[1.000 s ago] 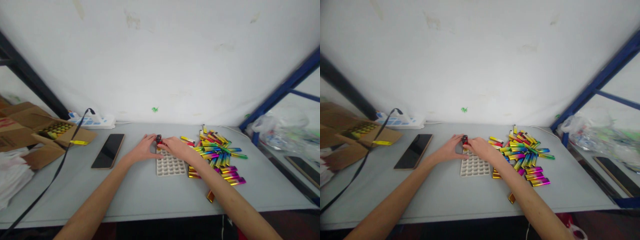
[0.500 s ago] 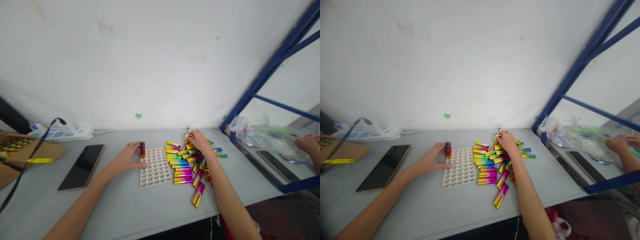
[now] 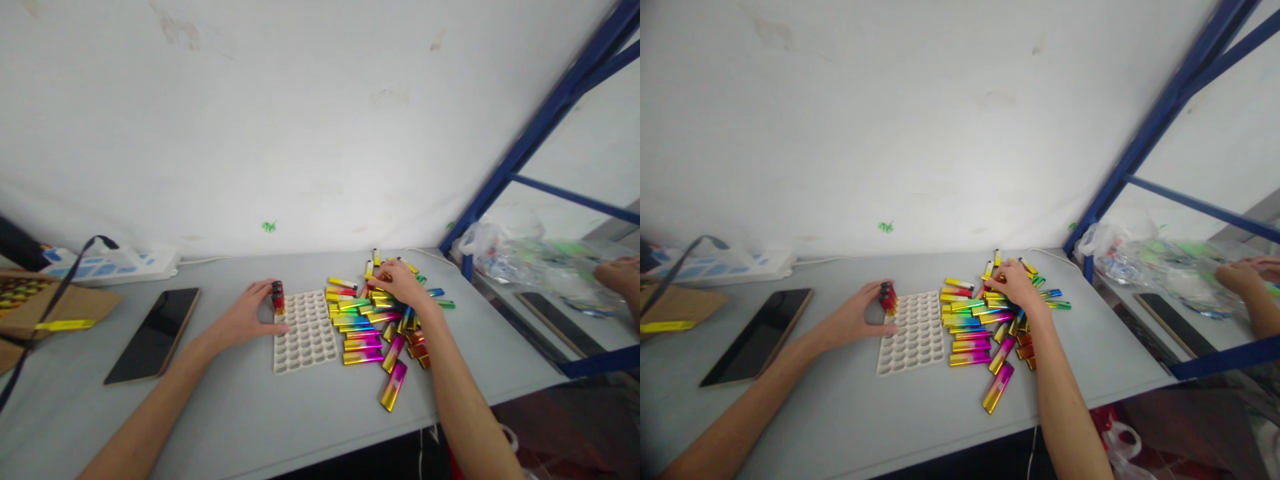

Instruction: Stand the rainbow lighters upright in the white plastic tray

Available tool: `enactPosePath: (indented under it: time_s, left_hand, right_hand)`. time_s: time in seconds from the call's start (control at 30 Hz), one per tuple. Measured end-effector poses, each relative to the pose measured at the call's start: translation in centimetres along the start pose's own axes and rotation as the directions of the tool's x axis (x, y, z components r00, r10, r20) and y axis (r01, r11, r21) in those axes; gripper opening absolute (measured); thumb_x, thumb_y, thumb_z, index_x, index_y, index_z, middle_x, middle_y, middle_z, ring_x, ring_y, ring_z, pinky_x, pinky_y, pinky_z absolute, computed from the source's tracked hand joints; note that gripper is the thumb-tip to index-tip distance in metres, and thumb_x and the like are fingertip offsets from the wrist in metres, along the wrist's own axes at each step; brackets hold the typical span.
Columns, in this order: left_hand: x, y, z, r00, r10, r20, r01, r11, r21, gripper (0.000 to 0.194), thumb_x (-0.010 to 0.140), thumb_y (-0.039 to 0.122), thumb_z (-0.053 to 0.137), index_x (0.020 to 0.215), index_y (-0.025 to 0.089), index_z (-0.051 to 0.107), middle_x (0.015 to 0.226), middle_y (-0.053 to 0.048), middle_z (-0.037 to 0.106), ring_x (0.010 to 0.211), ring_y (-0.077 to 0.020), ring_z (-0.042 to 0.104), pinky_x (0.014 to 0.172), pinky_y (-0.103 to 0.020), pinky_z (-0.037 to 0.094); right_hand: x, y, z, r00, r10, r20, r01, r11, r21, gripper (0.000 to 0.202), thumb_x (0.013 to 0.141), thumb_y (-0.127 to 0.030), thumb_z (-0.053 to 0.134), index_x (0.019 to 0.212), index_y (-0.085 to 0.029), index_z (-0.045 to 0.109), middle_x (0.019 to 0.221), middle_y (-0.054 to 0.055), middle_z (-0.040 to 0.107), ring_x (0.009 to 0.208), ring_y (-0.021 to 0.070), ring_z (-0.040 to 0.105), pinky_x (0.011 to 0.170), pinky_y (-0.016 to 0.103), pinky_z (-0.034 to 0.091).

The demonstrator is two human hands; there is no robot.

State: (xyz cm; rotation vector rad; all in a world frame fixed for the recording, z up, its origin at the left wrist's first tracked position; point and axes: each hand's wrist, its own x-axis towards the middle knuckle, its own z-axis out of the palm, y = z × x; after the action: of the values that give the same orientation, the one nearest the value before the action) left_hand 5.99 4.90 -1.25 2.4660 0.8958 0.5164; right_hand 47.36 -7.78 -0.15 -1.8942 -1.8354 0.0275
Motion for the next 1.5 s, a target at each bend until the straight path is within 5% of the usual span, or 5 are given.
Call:
enactPosePath:
  time_s: [0.3,0.57,0.8,1.1,1.5]
  left_hand:
    - [-0.2,0.3,-0.1,0.999,-0.025,0.02,0.025,1.0,-0.011,0.096,0.064,0.072,0.087,0.14,0.02,0.061,0.156,-0.019,0.058,0.146,-0.0406,0.054,0.125,-0.057,0.043]
    - [-0.3,0.7,-0.3,0.999,-0.02,0.041,0.02,1.0,-0.007,0.097,0.065,0.073,0.087,0.14,0.017,0.063,0.157,-0.021,0.057,0.148,-0.0416,0.052,0.127,-0.056,0.039]
    - [-0.3,1.2,-0.4,0.998,-0.04,0.052,0.04,0.999,-0.005,0.101,0.063,0.074,0.088,0.143,0.018,0.062,0.159,-0.021,0.055,0.149,-0.0427,0.05,0.129,-0.058,0.034]
    - [-0.4,0.8,-0.2,0.999,-0.019,0.04,0.02,0.999,-0.03,0.099,0.063,0.072,0.089,0.141,0.019,0.063,0.157,-0.02,0.058,0.149,-0.0409,0.051,0.131,-0.059,0.03]
    - [-0.4,1.2,-0.4,0.998,-0.029,0.053,0.03,0.999,-0.02,0.095,0.066,0.067,0.089,0.142,0.018,0.061,0.156,-0.02,0.059,0.149,-0.0396,0.051,0.129,-0.057,0.032]
  right_hand:
    - [0.5,-7.0,0.2,0.963,0.161,-0.218,-0.071,0.926,0.37,0.055,0.108,-0.066,0.037,0.081,-0.023,0.061,0.064,0.0,0.063,0.06,0.0181,0.057,0.063,0.03,0.042]
    - [1.5,-12.4,2.3,0.948,0.286,-0.142,-0.098,0.685,0.722,0.049,0.092,-0.067,0.065,0.11,-0.021,0.07,0.059,-0.007,0.048,0.052,0.0132,0.039,0.05,0.026,0.031]
    - [2.1,-15.1,3.2,0.942,0.278,-0.19,-0.045,0.663,0.747,0.052,0.089,-0.068,0.068,0.067,-0.022,0.059,0.065,-0.001,0.051,0.066,0.0157,0.047,0.061,0.028,0.041]
    - [-0.2,-17.7,5.0,0.982,0.065,0.176,-0.187,0.39,0.901,0.047,0.098,-0.072,0.055,0.088,-0.026,0.052,0.067,-0.005,0.056,0.049,0.0134,0.051,0.048,0.027,0.044]
    - [-0.5,-18.0,5.6,0.966,0.194,0.169,-0.248,0.535,0.808,0.071,0.091,-0.083,0.052,0.057,-0.025,0.032,0.054,-0.007,0.025,0.052,0.0106,0.023,0.051,0.029,0.016]
